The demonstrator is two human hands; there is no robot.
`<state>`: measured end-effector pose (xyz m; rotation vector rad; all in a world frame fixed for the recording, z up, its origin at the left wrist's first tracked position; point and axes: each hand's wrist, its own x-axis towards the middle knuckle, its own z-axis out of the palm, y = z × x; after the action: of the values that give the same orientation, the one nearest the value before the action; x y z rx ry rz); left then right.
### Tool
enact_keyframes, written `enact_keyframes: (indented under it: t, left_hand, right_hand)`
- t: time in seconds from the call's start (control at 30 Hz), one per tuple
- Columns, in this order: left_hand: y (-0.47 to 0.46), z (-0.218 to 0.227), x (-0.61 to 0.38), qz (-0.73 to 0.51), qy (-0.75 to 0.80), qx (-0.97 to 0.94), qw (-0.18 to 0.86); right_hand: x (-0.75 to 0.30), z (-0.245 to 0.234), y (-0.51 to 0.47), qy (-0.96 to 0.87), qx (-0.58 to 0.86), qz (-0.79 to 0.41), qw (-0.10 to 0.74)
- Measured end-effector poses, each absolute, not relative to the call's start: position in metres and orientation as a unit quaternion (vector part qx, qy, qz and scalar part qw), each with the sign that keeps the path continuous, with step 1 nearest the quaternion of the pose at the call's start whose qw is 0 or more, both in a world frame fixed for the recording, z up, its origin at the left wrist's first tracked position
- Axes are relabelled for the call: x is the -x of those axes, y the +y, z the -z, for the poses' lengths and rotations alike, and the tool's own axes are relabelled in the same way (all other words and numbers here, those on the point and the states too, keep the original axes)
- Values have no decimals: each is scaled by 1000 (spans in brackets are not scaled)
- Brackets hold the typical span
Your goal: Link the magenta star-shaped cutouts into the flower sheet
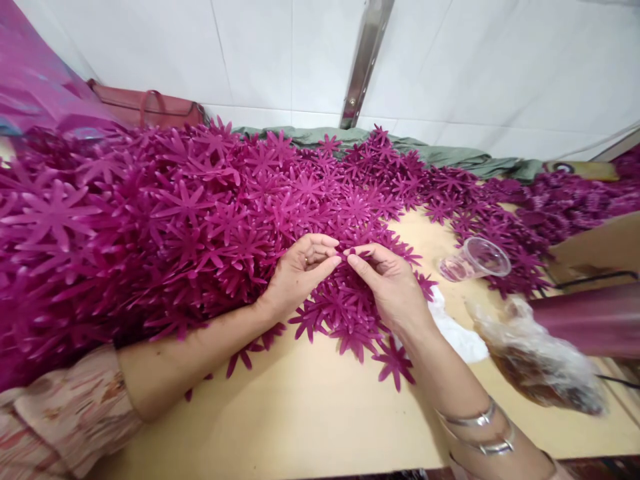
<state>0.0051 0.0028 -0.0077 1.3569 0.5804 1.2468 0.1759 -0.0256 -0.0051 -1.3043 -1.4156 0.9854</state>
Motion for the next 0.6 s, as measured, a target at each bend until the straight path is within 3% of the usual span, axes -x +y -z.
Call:
enact_keyframes:
  t: [0.17, 0.37, 0.6]
  left_hand:
    - [2, 8, -4, -508, 242, -598, 571]
    - [2, 4, 0, -519, 227, -679, 467]
    - [0, -1, 0, -509, 225, -692, 460]
  right_hand:
    - [-173, -1, -29, -591, 544, -398, 443]
    - [-168, -10, -36, -612, 556, -381, 415]
    - [-168, -9, -36, -592, 575, -387, 412]
